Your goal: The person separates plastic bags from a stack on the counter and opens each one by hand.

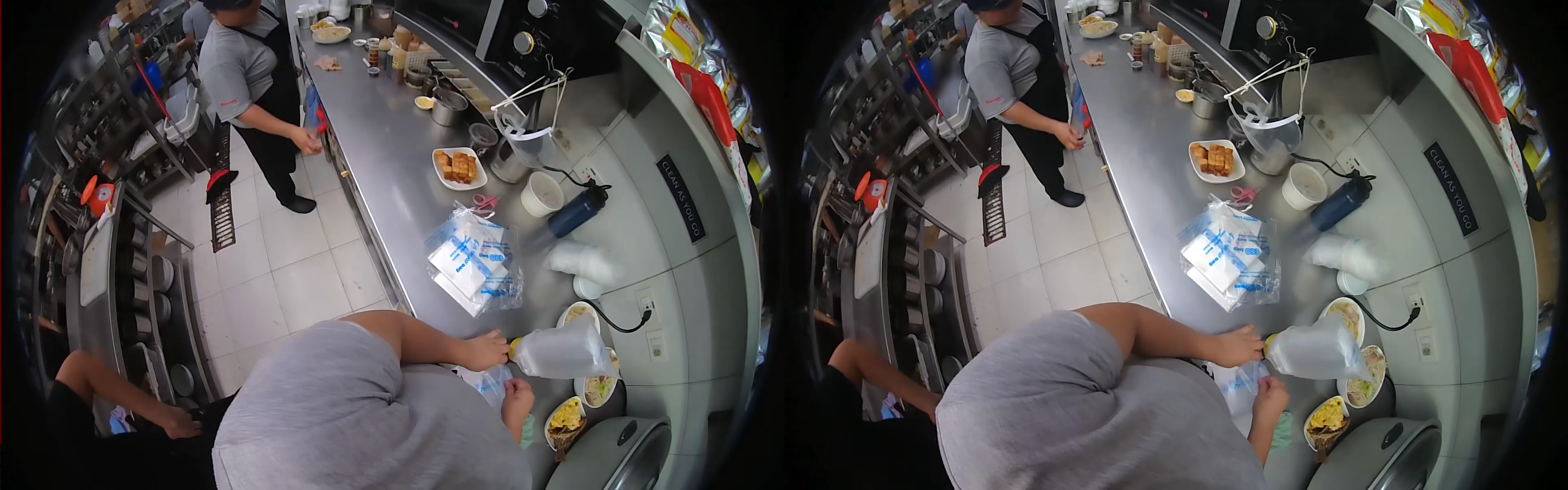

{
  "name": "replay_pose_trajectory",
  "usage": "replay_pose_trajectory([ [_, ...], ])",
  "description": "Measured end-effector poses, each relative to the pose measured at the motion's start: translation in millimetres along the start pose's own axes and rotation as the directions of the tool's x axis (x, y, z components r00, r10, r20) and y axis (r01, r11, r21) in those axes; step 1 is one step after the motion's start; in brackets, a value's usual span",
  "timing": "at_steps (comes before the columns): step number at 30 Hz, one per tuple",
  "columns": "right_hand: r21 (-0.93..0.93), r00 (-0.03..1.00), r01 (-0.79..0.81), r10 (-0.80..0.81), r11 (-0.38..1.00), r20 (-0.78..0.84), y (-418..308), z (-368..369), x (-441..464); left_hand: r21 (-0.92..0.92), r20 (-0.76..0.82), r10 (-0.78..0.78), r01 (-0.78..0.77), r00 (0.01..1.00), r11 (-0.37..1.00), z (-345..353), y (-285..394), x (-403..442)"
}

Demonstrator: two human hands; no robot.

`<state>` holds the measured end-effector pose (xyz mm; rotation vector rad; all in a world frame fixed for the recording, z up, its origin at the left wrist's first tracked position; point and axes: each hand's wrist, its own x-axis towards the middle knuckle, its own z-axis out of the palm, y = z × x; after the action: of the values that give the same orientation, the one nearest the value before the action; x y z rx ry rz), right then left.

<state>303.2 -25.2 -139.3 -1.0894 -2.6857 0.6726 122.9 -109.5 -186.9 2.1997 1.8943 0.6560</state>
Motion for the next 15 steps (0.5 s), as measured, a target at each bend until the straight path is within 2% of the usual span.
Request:
replay_pose_trajectory([
  [2,-0.081,0.989,0.118,-0.125,0.990,-0.085,4.6,4.3,-0.6,-0.014,-0.021,-0.012,0.012,1.000,1.000,-17.7,3.4,-5.0],
  [4,-0.111,0.990,0.090,-0.101,0.990,-0.097,-14.2,-7.6,-7.3,-0.050,-0.082,0.019,-0.023,0.996,0.998,-29.9,8.2,-5.2],
  [5,-0.121,0.990,0.065,-0.079,0.990,-0.113,-25.2,-14.6,-7.3,-0.169,-0.116,0.011,-0.031,0.993,0.985,-28.1,6.6,-3.0],
  [7,-0.113,0.934,0.263,-0.282,0.958,-0.220,-34.5,-26.6,-7.0,-0.399,-0.154,-0.008,-0.055,0.988,0.915,-22.3,-0.4,2.5],
  [8,-0.120,0.888,0.352,-0.372,0.928,-0.269,-38.7,-31.0,-8.2,-0.526,-0.094,-0.103,0.039,0.990,0.850,-38.8,5.5,1.5],
  [10,-0.076,0.870,0.365,-0.369,0.928,-0.327,-47.4,-43.0,-14.5,-0.716,0.092,-0.271,0.253,0.958,0.651,-73.1,23.8,-1.9],
  [13,0.064,0.876,0.349,-0.301,0.935,-0.377,-58.7,-62.3,-22.9,-0.869,-0.039,-0.271,0.101,0.962,0.484,-97.1,45.3,-2.0],
  [15,0.159,0.883,0.318,-0.231,0.935,-0.408,-67.2,-78.1,-27.6,-0.802,-0.123,-0.209,0.027,0.970,0.596,-125.0,68.3,5.2],
])
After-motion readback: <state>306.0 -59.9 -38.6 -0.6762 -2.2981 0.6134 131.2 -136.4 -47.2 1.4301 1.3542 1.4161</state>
